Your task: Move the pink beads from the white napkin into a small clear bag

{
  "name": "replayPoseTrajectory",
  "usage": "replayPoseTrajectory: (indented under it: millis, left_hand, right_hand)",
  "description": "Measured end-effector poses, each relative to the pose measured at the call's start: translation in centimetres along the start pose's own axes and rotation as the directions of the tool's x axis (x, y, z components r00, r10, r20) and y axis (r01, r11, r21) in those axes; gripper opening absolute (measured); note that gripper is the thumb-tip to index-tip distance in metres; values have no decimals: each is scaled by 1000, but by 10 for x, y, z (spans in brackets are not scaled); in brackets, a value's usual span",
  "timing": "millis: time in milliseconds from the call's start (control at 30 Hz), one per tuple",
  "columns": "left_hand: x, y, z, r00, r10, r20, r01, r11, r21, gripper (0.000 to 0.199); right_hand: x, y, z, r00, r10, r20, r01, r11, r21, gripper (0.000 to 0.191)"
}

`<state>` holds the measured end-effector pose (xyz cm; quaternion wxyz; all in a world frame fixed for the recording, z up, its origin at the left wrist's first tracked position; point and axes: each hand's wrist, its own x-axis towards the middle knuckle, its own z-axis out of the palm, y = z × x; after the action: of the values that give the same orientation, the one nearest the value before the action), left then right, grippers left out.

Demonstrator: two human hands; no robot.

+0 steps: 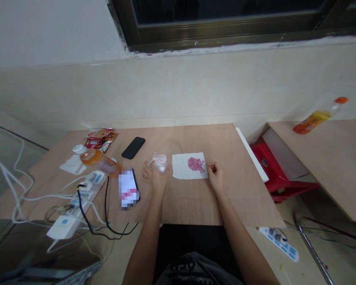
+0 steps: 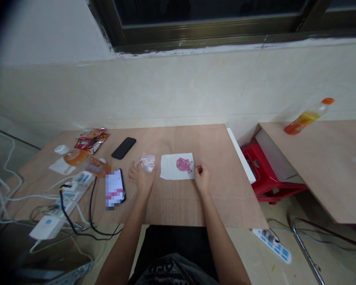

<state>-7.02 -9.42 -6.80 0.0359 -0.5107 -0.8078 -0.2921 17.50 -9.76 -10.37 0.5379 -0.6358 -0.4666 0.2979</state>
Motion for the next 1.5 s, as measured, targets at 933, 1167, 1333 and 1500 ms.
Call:
replayPoseTrajectory:
  millis: [933, 1167, 1333, 1500]
  left_hand:
    - [-48, 33, 42, 880, 392, 267, -142, 756, -639, 52]
    - [-48, 32, 42, 870, 409, 276, -162, 765, -623, 54]
    - [-47, 33, 38, 864, 406, 297, -134, 756, -641, 53]
    - [-45, 33, 36, 851, 424, 312, -125, 738, -663, 51]
  right_hand:
    - [-14, -5, -5, 974, -149, 168, 221, 767, -602, 25]
    - [-15, -8, -7, 974, -140, 179, 221, 765, -604, 25]
    - [-13, -9, -5, 962, -188, 197, 267, 794, -546, 27]
    - [-8, -21, 2, 920, -256, 295, 355, 864, -356, 26]
